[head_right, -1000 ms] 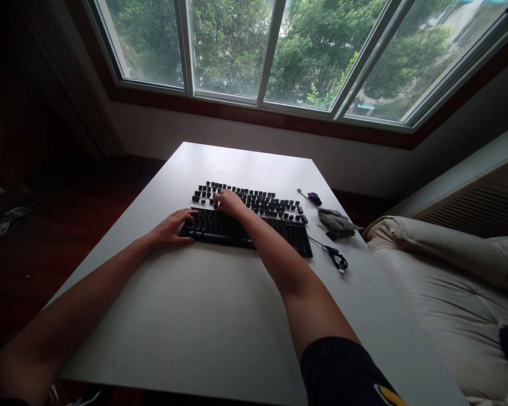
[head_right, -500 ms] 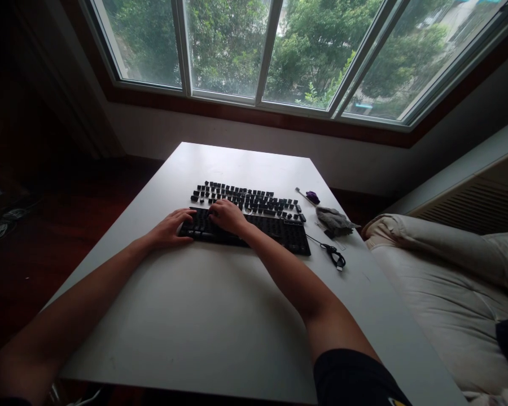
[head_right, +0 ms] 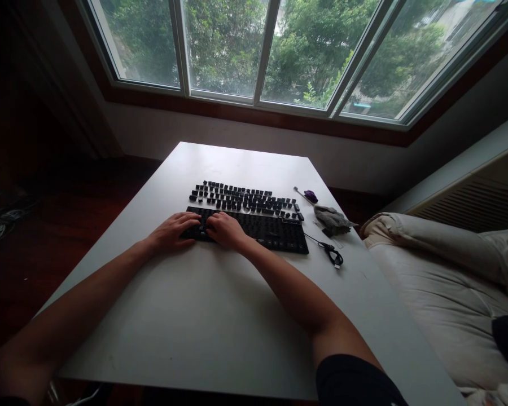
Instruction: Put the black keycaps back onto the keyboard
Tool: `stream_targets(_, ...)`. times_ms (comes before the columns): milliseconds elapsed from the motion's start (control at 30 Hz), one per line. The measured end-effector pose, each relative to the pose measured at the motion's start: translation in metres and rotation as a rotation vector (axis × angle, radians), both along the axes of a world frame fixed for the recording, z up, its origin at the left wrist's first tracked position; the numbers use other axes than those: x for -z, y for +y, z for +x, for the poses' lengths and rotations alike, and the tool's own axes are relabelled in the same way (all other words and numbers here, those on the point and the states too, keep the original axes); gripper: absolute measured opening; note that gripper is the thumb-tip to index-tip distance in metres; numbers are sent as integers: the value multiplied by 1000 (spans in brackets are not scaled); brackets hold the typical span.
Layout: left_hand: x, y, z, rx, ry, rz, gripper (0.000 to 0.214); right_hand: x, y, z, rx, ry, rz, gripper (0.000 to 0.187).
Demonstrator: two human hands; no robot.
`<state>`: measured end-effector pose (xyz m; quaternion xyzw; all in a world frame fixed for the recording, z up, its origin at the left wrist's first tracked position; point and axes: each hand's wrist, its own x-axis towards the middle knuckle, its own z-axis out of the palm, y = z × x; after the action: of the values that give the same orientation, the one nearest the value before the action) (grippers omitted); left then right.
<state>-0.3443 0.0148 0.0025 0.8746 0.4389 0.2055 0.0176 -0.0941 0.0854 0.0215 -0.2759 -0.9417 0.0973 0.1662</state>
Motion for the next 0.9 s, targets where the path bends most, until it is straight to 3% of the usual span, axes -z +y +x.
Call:
stream_targets(400,-1,-1,2,1,5,8,47,-24,-12,-14,63,-218,12,14)
stream_targets(700,-1,-1,4,-11,-21,15,46,-26,-12,-17,46,-270,1,17)
stream_targets(900,-1,-1,4,-12,0,14,44,-11,-8,-12,108,-106,-79,15)
